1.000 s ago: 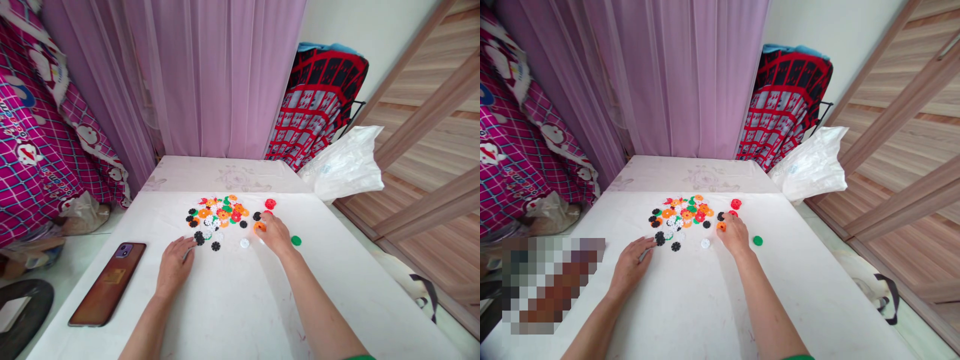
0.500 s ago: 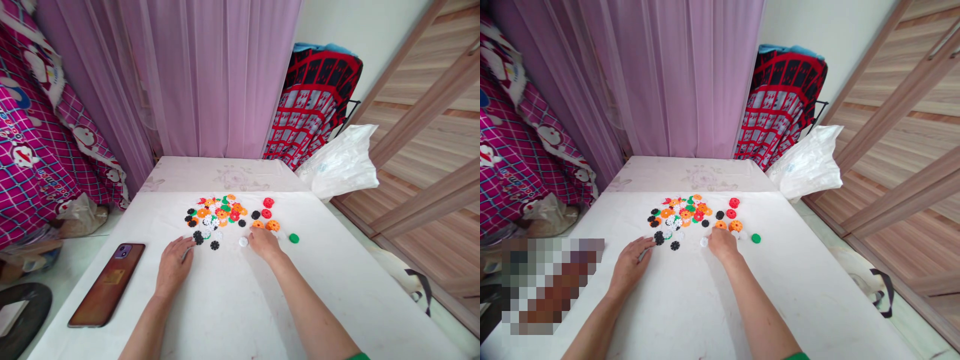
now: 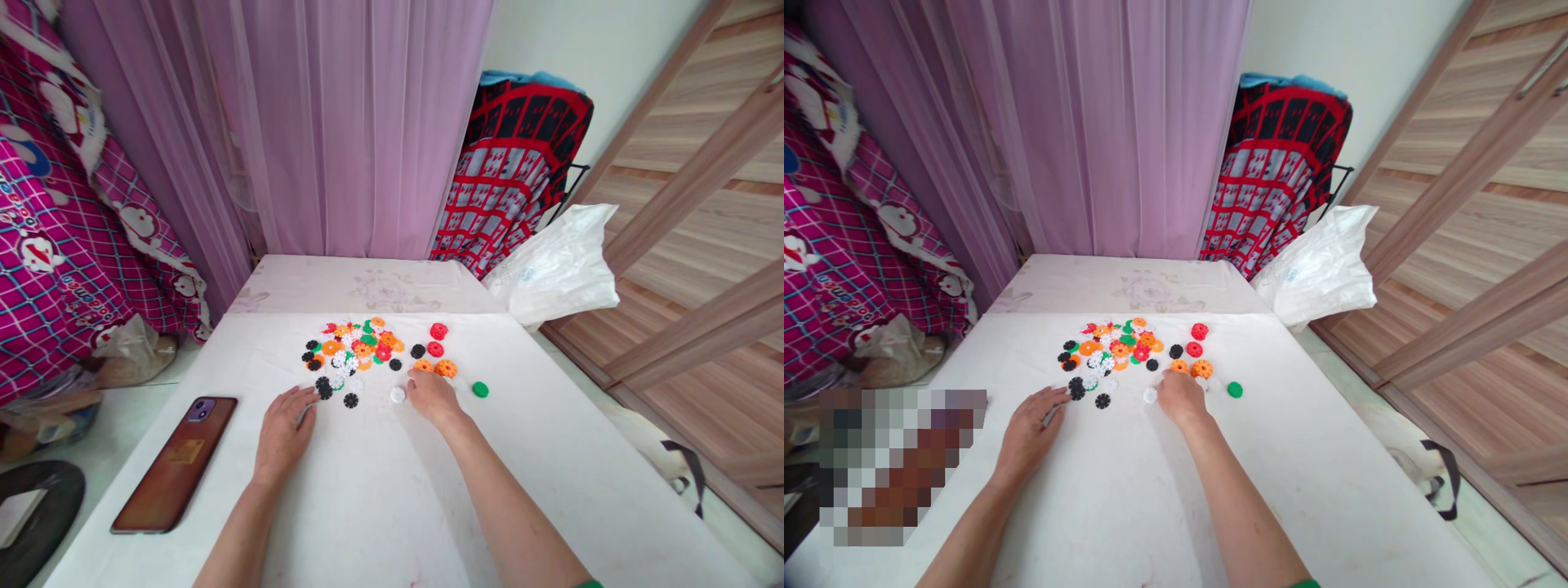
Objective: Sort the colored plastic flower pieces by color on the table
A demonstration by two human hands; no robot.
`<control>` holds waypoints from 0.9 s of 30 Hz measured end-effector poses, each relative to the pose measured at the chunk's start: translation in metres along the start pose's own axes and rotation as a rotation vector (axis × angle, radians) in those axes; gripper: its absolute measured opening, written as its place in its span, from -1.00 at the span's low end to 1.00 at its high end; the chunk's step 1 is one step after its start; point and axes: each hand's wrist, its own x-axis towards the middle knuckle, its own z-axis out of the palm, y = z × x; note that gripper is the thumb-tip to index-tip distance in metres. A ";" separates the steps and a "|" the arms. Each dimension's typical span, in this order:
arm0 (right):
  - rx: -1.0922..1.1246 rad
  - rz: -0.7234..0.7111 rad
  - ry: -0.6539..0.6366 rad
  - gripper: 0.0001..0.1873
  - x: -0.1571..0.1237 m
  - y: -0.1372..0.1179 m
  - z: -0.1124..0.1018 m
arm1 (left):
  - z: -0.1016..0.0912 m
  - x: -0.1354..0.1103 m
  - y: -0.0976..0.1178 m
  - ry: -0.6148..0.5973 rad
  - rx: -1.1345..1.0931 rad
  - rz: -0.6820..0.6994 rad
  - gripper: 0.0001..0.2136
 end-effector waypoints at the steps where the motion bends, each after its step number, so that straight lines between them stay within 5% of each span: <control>1: 0.004 -0.014 0.015 -0.67 -0.003 0.000 0.001 | 0.000 0.000 0.000 -0.002 0.000 -0.003 -0.73; 11: 0.016 -0.039 0.050 -0.62 -0.025 -0.006 0.024 | 0.000 -0.001 0.001 0.002 -0.014 -0.017 -0.74; 27: -0.005 -0.089 0.085 -0.72 0.001 -0.027 0.031 | -0.001 -0.001 0.005 -0.007 -0.020 -0.032 -0.74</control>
